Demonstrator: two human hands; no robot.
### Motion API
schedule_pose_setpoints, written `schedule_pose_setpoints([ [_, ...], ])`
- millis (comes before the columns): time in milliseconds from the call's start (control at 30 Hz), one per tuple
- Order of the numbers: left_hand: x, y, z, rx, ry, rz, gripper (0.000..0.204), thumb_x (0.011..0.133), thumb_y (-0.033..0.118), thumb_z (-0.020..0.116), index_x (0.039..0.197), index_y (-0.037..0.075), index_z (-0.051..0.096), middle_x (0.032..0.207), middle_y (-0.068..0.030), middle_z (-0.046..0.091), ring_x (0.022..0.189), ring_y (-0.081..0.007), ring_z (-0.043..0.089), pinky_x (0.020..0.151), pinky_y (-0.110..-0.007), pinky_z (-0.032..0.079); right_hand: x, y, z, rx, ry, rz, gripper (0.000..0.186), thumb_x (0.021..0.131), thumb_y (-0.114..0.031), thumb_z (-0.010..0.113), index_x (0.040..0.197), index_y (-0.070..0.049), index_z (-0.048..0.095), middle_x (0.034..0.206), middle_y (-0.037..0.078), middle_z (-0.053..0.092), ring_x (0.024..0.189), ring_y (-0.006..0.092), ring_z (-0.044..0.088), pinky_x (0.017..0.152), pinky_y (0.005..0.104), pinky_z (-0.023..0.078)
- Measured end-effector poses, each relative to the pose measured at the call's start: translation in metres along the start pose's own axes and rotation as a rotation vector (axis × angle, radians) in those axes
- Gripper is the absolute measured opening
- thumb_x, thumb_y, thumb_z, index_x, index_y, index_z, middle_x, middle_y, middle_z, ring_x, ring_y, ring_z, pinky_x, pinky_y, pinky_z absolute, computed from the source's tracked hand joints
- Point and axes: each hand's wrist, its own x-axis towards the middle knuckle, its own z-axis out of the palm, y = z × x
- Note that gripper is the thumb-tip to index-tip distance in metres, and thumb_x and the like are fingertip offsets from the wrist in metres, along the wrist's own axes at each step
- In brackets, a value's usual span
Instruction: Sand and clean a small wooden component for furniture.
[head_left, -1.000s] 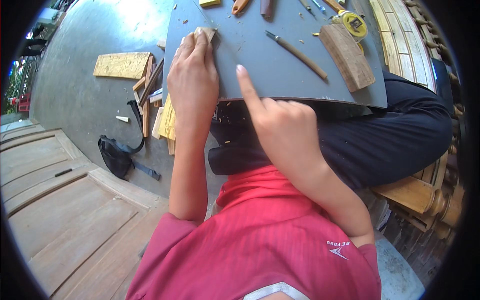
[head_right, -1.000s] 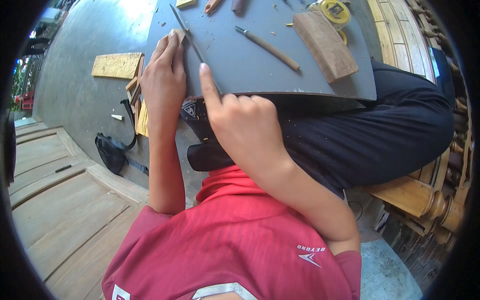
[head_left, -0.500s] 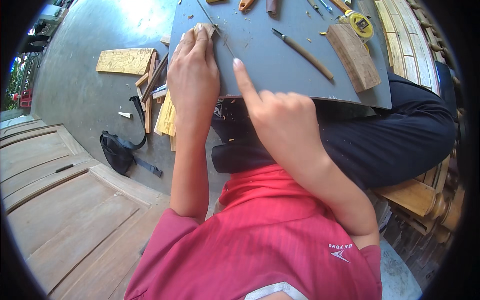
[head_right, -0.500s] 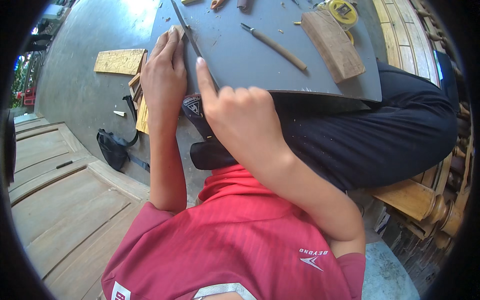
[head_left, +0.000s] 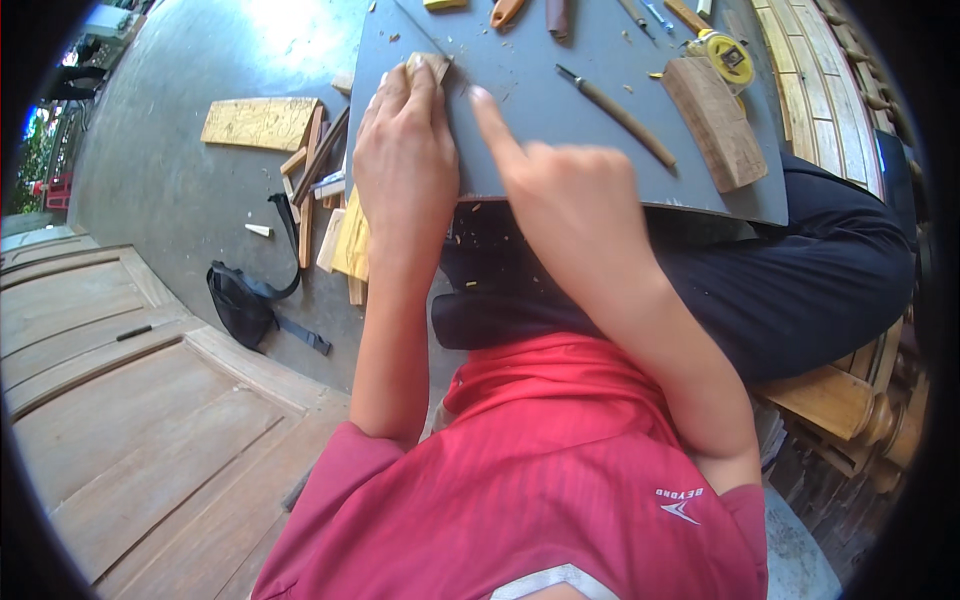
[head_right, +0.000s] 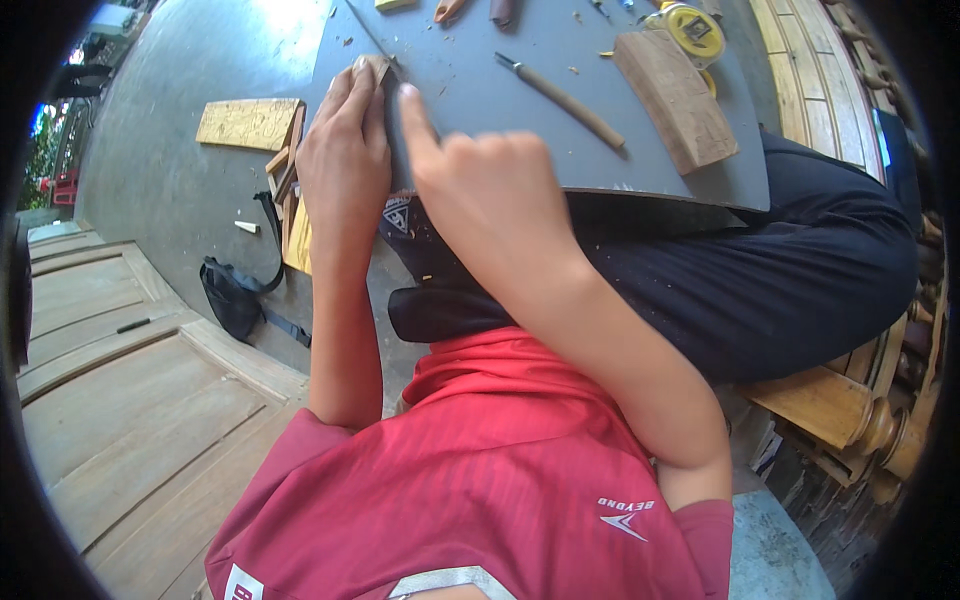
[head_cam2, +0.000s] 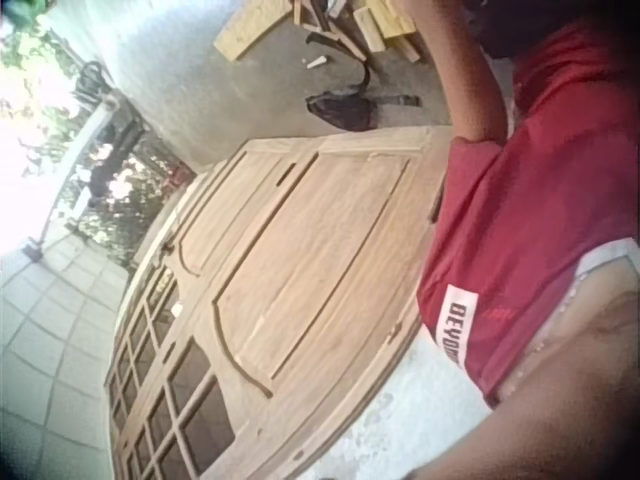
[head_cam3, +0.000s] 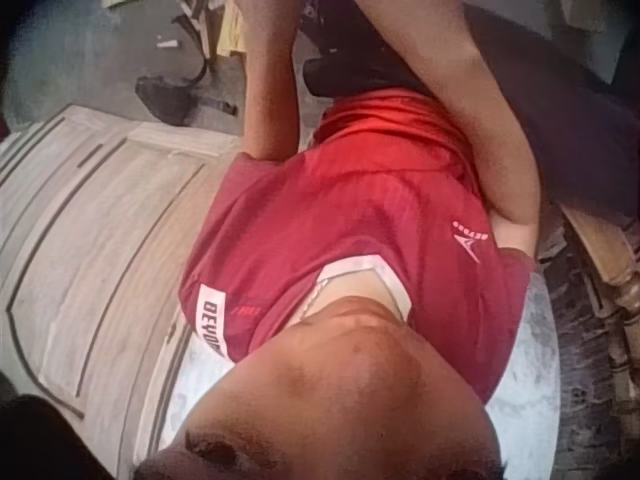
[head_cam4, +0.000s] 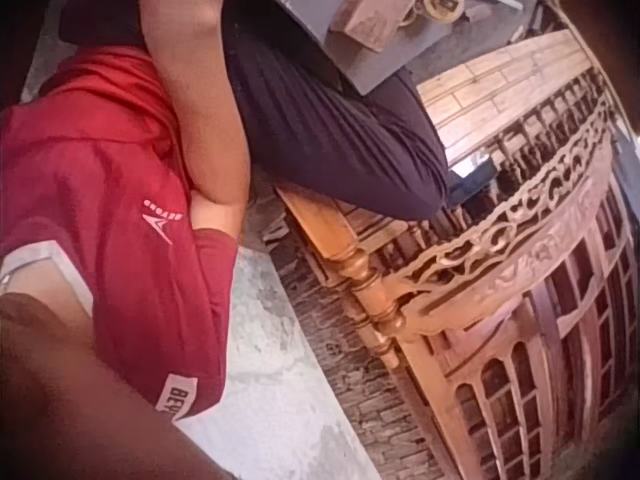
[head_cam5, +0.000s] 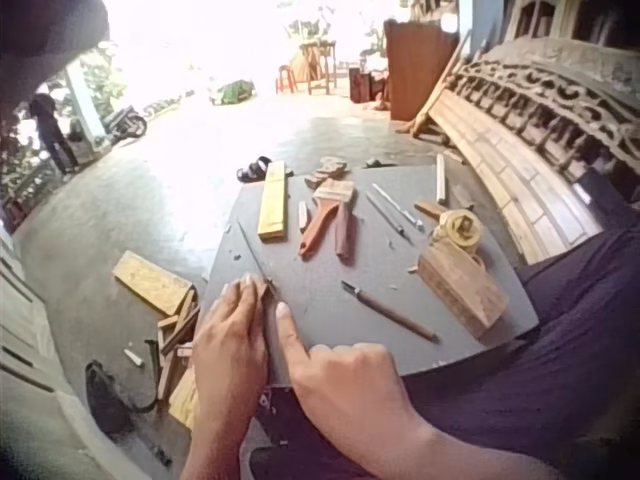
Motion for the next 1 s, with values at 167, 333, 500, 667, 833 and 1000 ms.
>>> schedule_pose_setpoints([
  [167, 0.001, 0.002, -0.001, -0.012, -0.060, -0.068, 0.037, 0.105, 0.012, 0.059, 0.135, -0.007, 0.068, 0.136, -0.0255, 0.069, 0.125, -0.0405, 0.068, 0.108, -0.045, 0.053, 0.039, -0.003, 0.028, 0.061, 0.106, -0.007, 0.060, 0.088, -0.011, 0.067, 0.147, -0.002, 0.063, 0.074, 0.007, 0.075, 0.065, 0.0219, 0.076, 0.059, 0.0339, 0.057],
  [333, 0.000, -0.003, 0.006, 0.033, 0.023, -0.053, 0.037, 0.107, 0.018, 0.058, 0.137, -0.001, 0.069, 0.135, -0.0186, 0.071, 0.119, -0.0400, 0.070, 0.100, -0.046, 0.056, -0.024, 0.000, -0.016, -0.036, -0.017, -0.048, 0.061, 0.087, -0.013, 0.069, 0.147, -0.002, 0.064, 0.070, 0.005, 0.073, 0.062, 0.0185, 0.075, 0.057, 0.0326, 0.055],
  [500, -0.005, 0.007, 0.009, 0.082, 0.051, -0.026, 0.035, 0.108, 0.017, 0.058, 0.135, 0.000, 0.071, 0.135, -0.0204, 0.072, 0.120, -0.0394, 0.070, 0.102, -0.045, 0.056, 0.002, -0.004, 0.011, 0.034, 0.075, 0.035, 0.068, 0.087, -0.007, 0.065, 0.154, -0.011, 0.061, 0.062, 0.002, 0.062, 0.055, 0.0210, 0.067, 0.056, 0.0366, 0.054],
  [667, 0.000, -0.004, 0.008, 0.060, 0.052, -0.048, 0.034, 0.108, 0.017, 0.058, 0.134, 0.000, 0.072, 0.135, -0.0213, 0.071, 0.122, -0.0401, 0.069, 0.103, -0.045, 0.056, 0.013, -0.007, 0.016, 0.001, 0.058, 0.033, 0.068, 0.086, -0.006, 0.065, 0.154, -0.011, 0.061, 0.065, 0.003, 0.063, 0.057, 0.0204, 0.068, 0.056, 0.0366, 0.054],
  [833, 0.004, -0.003, 0.006, 0.032, 0.021, -0.049, 0.035, 0.107, 0.016, 0.058, 0.136, 0.001, 0.071, 0.136, -0.0217, 0.071, 0.123, -0.0403, 0.069, 0.103, -0.045, 0.055, -0.035, -0.001, -0.020, 0.016, -0.057, -0.001, 0.063, 0.089, -0.013, 0.067, 0.152, -0.008, 0.062, 0.067, 0.003, 0.066, 0.059, 0.0171, 0.071, 0.056, 0.0321, 0.054],
  [1000, -0.004, 0.007, 0.007, 0.035, 0.021, -0.033, 0.035, 0.107, 0.015, 0.058, 0.136, 0.001, 0.071, 0.137, -0.0201, 0.071, 0.122, -0.0394, 0.069, 0.103, -0.045, 0.055, 0.009, 0.008, 0.011, -0.012, 0.016, 0.014, 0.067, 0.087, -0.013, 0.069, 0.154, -0.009, 0.061, 0.066, 0.002, 0.065, 0.058, 0.0169, 0.070, 0.057, 0.0325, 0.055],
])
